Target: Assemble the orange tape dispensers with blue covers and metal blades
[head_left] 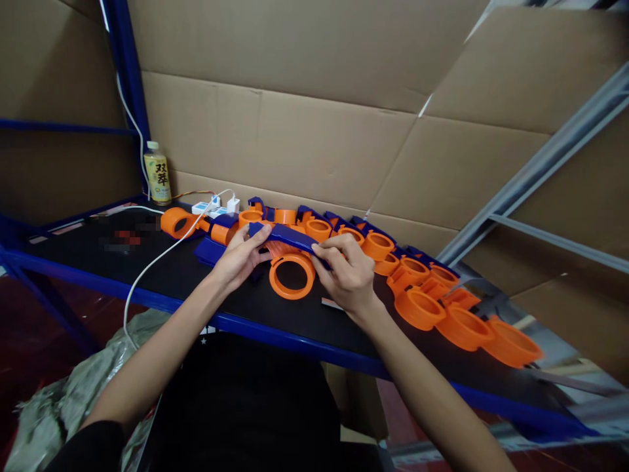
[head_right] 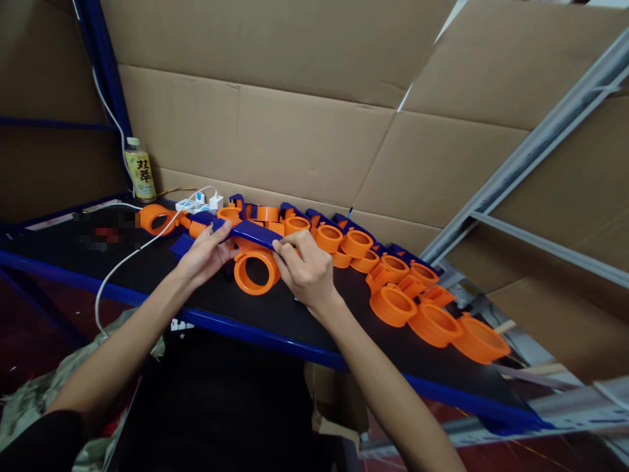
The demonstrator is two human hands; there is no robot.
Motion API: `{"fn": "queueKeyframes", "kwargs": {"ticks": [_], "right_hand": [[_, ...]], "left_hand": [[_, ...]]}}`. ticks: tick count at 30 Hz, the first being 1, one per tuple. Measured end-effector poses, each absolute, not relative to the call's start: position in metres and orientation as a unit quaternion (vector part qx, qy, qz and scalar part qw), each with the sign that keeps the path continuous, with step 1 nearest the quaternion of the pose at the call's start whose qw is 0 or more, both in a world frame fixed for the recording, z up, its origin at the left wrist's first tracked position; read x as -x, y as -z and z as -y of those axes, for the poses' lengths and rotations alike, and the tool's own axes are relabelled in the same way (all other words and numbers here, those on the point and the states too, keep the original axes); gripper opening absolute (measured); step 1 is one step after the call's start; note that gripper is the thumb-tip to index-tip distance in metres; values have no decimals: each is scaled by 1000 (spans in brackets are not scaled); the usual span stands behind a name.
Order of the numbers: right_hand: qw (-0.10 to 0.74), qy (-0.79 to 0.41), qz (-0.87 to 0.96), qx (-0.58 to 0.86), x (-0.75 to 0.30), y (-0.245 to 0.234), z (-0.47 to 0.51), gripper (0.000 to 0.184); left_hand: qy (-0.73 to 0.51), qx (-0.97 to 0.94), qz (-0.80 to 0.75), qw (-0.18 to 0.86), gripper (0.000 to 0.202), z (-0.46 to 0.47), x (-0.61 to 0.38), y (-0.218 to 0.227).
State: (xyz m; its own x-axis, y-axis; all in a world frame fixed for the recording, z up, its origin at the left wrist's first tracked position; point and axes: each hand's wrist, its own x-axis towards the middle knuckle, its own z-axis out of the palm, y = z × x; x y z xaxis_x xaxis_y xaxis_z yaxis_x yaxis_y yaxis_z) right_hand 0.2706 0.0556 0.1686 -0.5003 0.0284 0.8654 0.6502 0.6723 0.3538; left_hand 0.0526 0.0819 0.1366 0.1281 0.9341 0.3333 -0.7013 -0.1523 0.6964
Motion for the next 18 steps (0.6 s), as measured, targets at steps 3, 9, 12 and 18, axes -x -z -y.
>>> {"fn": "queueKeyframes", "kwargs": {"ticks": [3, 9, 12, 18], "right_hand": [[452, 338, 792, 234, -272, -165, -56, 8], [440, 376, 784, 226, -274, -164, -54, 8], [442, 365, 784, 238, -275, -161, -53, 9], [435, 365, 783, 255, -276, -156, -55, 13]], "left_hand": [[-644, -395, -154, 636, 39, -81, -54, -136], [-633, -421, -173, 627, 43, -80, -54, -135], [-644, -428, -192, 604, 47, -77, -55, -134], [-648, -439, -208, 586, 53, -71, -58, -137]]}}
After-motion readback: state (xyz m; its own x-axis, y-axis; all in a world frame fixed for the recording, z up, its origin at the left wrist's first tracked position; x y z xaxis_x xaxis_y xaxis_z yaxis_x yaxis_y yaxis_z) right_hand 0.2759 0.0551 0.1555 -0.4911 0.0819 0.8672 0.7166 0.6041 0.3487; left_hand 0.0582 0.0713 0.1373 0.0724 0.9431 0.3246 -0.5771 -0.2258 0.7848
